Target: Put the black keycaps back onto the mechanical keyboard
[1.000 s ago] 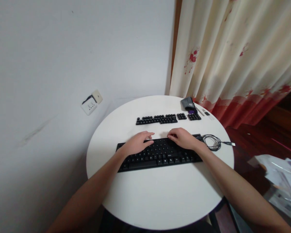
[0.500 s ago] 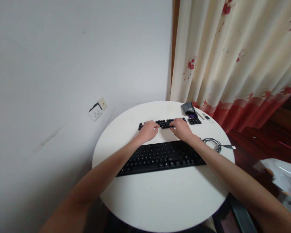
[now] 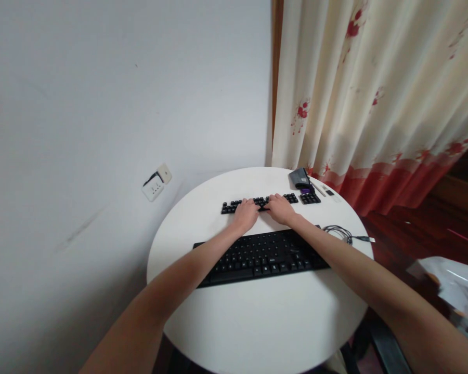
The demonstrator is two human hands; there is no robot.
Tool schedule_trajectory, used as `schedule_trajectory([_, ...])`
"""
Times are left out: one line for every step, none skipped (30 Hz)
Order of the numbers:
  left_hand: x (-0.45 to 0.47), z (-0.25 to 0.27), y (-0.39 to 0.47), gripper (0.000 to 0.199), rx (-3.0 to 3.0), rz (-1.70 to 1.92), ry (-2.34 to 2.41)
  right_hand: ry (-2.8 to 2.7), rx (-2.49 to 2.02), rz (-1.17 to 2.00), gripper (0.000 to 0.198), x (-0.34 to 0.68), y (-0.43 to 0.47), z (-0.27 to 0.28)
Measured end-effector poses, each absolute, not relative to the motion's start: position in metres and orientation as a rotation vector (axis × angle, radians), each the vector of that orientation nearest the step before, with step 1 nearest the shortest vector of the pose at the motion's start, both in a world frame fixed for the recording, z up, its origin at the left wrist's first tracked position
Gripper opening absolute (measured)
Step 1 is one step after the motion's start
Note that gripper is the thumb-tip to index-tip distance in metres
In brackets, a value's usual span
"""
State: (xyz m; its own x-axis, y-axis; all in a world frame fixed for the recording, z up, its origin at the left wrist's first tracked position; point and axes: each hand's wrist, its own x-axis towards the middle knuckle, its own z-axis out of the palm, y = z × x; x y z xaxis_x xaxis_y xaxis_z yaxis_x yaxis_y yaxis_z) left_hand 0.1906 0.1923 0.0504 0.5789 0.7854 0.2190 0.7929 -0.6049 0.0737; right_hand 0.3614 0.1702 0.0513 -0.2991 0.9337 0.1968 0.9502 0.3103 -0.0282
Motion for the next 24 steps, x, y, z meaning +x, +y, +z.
schedule_trajectory([0.190, 0.050, 0.193, 0.027, -2.765, -0.360, -1.385, -2.399, -1.733, -0.141, 0.025, 0.361, 0.170, 0.051])
schedule_trajectory([0.190, 0.050, 0.194, 0.026, -2.767, -0.364, -1.390, -2.403, -1.723, -0.141, 0.024, 0.361, 0.170, 0.051])
schedule_trajectory([0.189, 0.050, 0.194, 0.025, -2.769, -0.369, -1.397, -2.406, -1.714, -0.141, 0.023, 0.360, 0.170, 0.052])
schedule_trajectory([0.189, 0.050, 0.195, 0.024, -2.771, -0.375, -1.406, -2.410, -1.704, -0.139, 0.022, 0.360, 0.170, 0.052])
schedule_trajectory([0.189, 0.050, 0.195, 0.024, -2.773, -0.383, -1.416, -2.415, -1.693, -0.135, 0.021, 0.359, 0.170, 0.052])
schedule_trajectory([0.190, 0.049, 0.195, 0.023, -2.776, -0.390, -1.428, -2.421, -1.681, -0.129, 0.021, 0.358, 0.171, 0.053])
schedule_trajectory([0.191, 0.049, 0.195, 0.023, -2.780, -0.397, -1.442, -2.429, -1.671, -0.120, 0.020, 0.358, 0.171, 0.053])
schedule_trajectory([0.192, 0.048, 0.195, 0.023, -2.784, -0.404, -1.457, -2.435, -1.662, -0.110, 0.019, 0.357, 0.172, 0.053])
schedule_trajectory([0.193, 0.048, 0.196, 0.022, -2.789, -0.411, -1.472, -2.440, -1.656, -0.099, 0.019, 0.356, 0.172, 0.052])
schedule_trajectory([0.194, 0.047, 0.196, 0.022, -2.794, -0.419, -1.487, -2.439, -1.656, -0.087, 0.018, 0.355, 0.172, 0.052])
schedule_trajectory([0.195, 0.047, 0.196, 0.021, -2.801, -0.427, -1.501, -2.433, -1.659, -0.076, 0.018, 0.354, 0.173, 0.051])
schedule_trajectory([0.195, 0.047, 0.196, 0.019, -2.808, -0.437, -1.515, -2.423, -1.666, -0.066, 0.017, 0.353, 0.173, 0.050])
schedule_trajectory([0.195, 0.048, 0.196, 0.018, -2.816, -0.447, -1.529, -2.411, -1.672, -0.056, 0.017, 0.352, 0.173, 0.049])
schedule_trajectory([0.194, 0.049, 0.196, 0.016, -2.824, -0.457, -1.542, -2.397, -1.677, -0.046, 0.016, 0.351, 0.173, 0.048])
schedule_trajectory([0.192, 0.051, 0.195, 0.014, -2.834, -0.468, -1.553, -2.384, -1.679, -0.037, 0.015, 0.351, 0.172, 0.048])
schedule_trajectory([0.189, 0.053, 0.193, 0.012, -2.846, -0.481, -1.561, -2.372, -1.679, -0.028, 0.014, 0.350, 0.170, 0.048])
schedule_trajectory([0.186, 0.056, 0.190, 0.010, -2.860, -0.495, -1.564, -2.359, -1.676, -0.020, 0.013, 0.350, 0.168, 0.049])
schedule_trajectory([0.181, 0.059, 0.187, 0.009, -2.875, -0.511, -1.563, -2.346, -1.672, -0.014, 0.012, 0.350, 0.165, 0.051])
schedule_trajectory([0.175, 0.063, 0.182, 0.009, -2.888, -0.526, -1.559, -2.336, -1.666, -0.012, 0.012, 0.350, 0.160, 0.053])
schedule_trajectory([0.168, 0.066, 0.176, 0.009, -2.909, -0.546, -1.552, -2.324, -1.652, -0.007, 0.012, 0.350, 0.155, 0.055])
schedule_trajectory([0.161, 0.070, 0.170, 0.010, -2.932, -0.567, -1.549, -2.309, -1.625, 0.008, 0.011, 0.350, 0.149, 0.058])
schedule_trajectory([0.153, 0.074, 0.162, 0.011, -2.960, -0.596, -1.549, -2.291, -1.591, 0.033, 0.011, 0.349, 0.141, 0.060])
schedule_trajectory([0.145, 0.077, 0.154, 0.012, -3.025, -0.648, -1.546, -2.262, -1.547, 0.074, 0.010, 0.348, 0.133, 0.062])
schedule_trajectory([0.137, 0.080, 0.146, 0.013, -3.073, -0.702, -1.556, -2.231, -1.502, 0.125, 0.010, 0.346, 0.124, 0.064])
